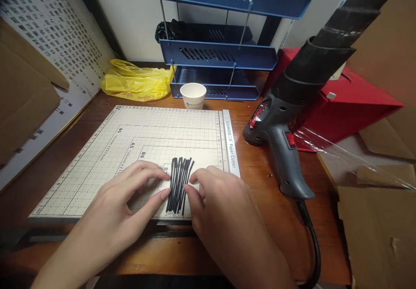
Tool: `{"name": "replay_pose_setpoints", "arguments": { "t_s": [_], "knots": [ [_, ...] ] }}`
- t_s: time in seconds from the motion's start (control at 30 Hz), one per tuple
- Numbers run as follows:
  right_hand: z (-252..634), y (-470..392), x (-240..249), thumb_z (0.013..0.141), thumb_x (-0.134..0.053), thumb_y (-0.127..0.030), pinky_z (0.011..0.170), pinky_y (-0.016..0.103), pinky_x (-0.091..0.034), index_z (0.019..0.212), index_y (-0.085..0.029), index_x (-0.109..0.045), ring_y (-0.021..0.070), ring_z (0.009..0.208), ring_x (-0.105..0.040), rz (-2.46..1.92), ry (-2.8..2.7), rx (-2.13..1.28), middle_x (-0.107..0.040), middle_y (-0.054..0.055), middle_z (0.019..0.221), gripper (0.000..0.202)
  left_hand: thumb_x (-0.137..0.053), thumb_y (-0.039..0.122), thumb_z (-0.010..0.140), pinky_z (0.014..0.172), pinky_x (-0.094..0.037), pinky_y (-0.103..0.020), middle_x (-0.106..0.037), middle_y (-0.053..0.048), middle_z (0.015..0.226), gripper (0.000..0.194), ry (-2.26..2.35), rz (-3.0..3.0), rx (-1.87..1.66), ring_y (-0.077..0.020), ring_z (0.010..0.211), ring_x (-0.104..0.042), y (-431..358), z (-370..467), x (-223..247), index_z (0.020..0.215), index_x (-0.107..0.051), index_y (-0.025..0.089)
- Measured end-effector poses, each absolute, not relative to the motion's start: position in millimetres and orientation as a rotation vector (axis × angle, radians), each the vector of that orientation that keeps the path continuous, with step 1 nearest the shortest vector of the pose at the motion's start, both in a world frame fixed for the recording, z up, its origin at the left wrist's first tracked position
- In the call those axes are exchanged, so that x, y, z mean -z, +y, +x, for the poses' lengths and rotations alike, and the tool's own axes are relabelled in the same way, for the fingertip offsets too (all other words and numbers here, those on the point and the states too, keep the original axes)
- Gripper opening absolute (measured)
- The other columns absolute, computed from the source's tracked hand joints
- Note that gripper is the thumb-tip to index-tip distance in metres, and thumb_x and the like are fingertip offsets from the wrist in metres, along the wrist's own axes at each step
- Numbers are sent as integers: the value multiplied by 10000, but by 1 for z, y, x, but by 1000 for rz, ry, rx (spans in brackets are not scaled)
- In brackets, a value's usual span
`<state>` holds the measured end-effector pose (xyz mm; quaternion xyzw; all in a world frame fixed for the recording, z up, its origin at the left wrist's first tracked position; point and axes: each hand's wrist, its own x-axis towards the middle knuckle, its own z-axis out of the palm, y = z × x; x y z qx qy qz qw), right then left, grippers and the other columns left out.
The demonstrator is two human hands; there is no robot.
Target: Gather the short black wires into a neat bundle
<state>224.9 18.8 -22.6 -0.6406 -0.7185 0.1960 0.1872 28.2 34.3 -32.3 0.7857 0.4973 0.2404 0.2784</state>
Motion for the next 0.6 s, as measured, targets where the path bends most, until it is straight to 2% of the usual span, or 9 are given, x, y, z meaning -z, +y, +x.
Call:
{"name": "replay_pose_setpoints", "arguments": {
  "t_s": [0.3, 0.47, 0.6],
  "knots": [
    [226, 20, 24, 850, -666, -225, 562, 269, -314, 857, -235, -661, 118, 591, -507, -1767, -1980, -514, -600, -56, 676, 13, -549, 284, 953, 941, -430, -328, -565, 11, 1209, 119, 1300, 2138, -665, -172, 1117, -530, 35, 27, 36, 1069, -573, 291],
    [226, 20, 23, 863, -628, -209, 553, 270, -311, 898, -231, -677, 123, 583, -494, -1767, -1990, -510, -592, -52, 666, 64, -563, 311, 953, 963, -427, -327, -587, 39, 1206, 162, 1291, 2141, -653, -162, 1120, -538, 35, 27, 34, 1113, -572, 325],
    [226, 23, 20, 880, -596, -215, 546, 275, -306, 875, -232, -679, 125, 568, -482, -1771, -1971, -513, -582, -46, 645, 85, -543, 299, 959, 914, -437, -330, -607, 23, 1142, 109, 1290, 2182, -619, -167, 1048, -557, 37, 31, 30, 1060, -585, 292]
  ]
}}
